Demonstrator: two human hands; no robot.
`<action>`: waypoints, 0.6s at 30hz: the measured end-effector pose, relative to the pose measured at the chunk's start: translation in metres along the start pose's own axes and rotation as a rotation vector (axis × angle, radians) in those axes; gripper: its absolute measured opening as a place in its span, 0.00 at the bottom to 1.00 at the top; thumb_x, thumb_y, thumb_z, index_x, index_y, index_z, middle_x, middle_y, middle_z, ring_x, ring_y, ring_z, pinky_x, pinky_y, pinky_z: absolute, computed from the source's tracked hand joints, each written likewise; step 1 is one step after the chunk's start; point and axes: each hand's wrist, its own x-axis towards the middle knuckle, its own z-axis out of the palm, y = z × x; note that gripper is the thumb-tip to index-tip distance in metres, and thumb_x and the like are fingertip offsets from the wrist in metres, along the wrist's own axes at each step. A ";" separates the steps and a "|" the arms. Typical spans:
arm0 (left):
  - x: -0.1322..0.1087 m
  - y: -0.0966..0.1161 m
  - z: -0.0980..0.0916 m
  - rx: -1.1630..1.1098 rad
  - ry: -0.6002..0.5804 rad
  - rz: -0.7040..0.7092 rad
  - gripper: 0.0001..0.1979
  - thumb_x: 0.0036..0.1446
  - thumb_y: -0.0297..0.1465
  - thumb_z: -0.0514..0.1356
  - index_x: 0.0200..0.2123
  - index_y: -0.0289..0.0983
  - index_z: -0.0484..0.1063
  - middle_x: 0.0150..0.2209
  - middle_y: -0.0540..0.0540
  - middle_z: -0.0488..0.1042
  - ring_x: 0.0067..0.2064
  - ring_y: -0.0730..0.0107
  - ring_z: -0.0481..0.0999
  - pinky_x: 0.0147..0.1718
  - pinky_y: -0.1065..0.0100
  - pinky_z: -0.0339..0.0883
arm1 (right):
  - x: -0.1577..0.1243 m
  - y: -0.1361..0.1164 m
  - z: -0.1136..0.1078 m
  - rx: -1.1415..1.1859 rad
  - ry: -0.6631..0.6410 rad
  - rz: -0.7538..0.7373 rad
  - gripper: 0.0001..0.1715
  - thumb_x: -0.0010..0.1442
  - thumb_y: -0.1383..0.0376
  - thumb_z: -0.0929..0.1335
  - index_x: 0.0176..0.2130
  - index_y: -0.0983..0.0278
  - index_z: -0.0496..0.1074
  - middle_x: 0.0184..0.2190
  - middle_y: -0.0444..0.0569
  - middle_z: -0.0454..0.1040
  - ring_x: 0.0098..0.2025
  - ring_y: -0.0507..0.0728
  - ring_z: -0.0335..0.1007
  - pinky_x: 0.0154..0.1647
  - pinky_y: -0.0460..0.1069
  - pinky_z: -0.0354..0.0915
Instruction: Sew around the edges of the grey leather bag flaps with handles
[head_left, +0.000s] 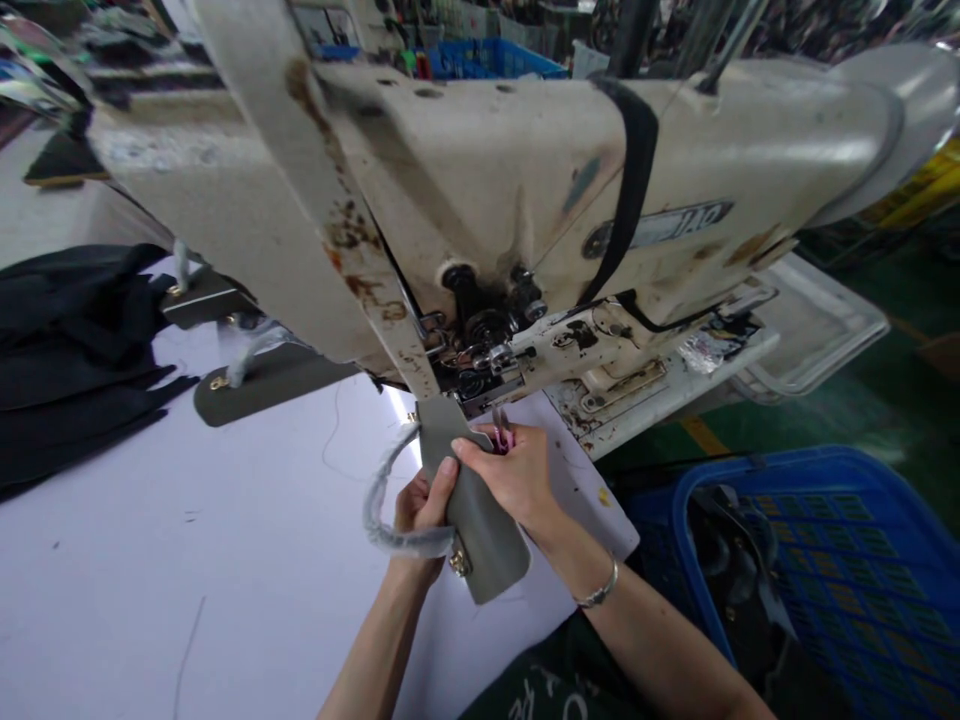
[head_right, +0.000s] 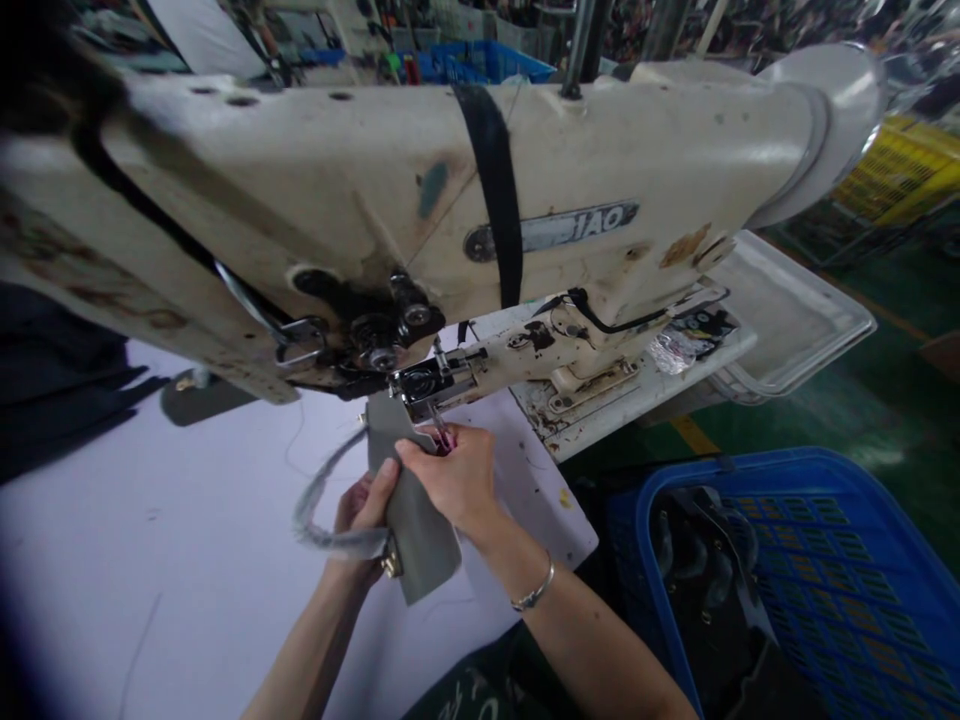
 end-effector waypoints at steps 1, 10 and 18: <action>0.004 -0.002 -0.002 0.001 0.009 0.016 0.30 0.44 0.48 0.75 0.43 0.34 0.76 0.35 0.39 0.83 0.35 0.51 0.85 0.33 0.62 0.82 | 0.001 0.002 -0.001 -0.021 0.004 -0.010 0.12 0.50 0.57 0.78 0.33 0.62 0.84 0.31 0.50 0.83 0.31 0.57 0.78 0.32 0.49 0.70; 0.009 -0.001 -0.008 0.041 0.026 0.100 0.25 0.49 0.42 0.74 0.46 0.36 0.77 0.40 0.38 0.83 0.42 0.47 0.85 0.36 0.61 0.82 | 0.006 0.006 -0.017 0.021 -0.145 0.001 0.17 0.52 0.52 0.78 0.36 0.61 0.85 0.33 0.48 0.83 0.34 0.57 0.78 0.33 0.48 0.69; -0.006 0.013 0.004 0.047 0.051 0.062 0.26 0.47 0.43 0.75 0.46 0.35 0.79 0.38 0.36 0.83 0.38 0.46 0.85 0.31 0.61 0.82 | 0.028 -0.006 -0.044 -0.181 -0.355 -0.193 0.14 0.57 0.54 0.75 0.30 0.63 0.84 0.23 0.42 0.77 0.24 0.51 0.67 0.27 0.45 0.56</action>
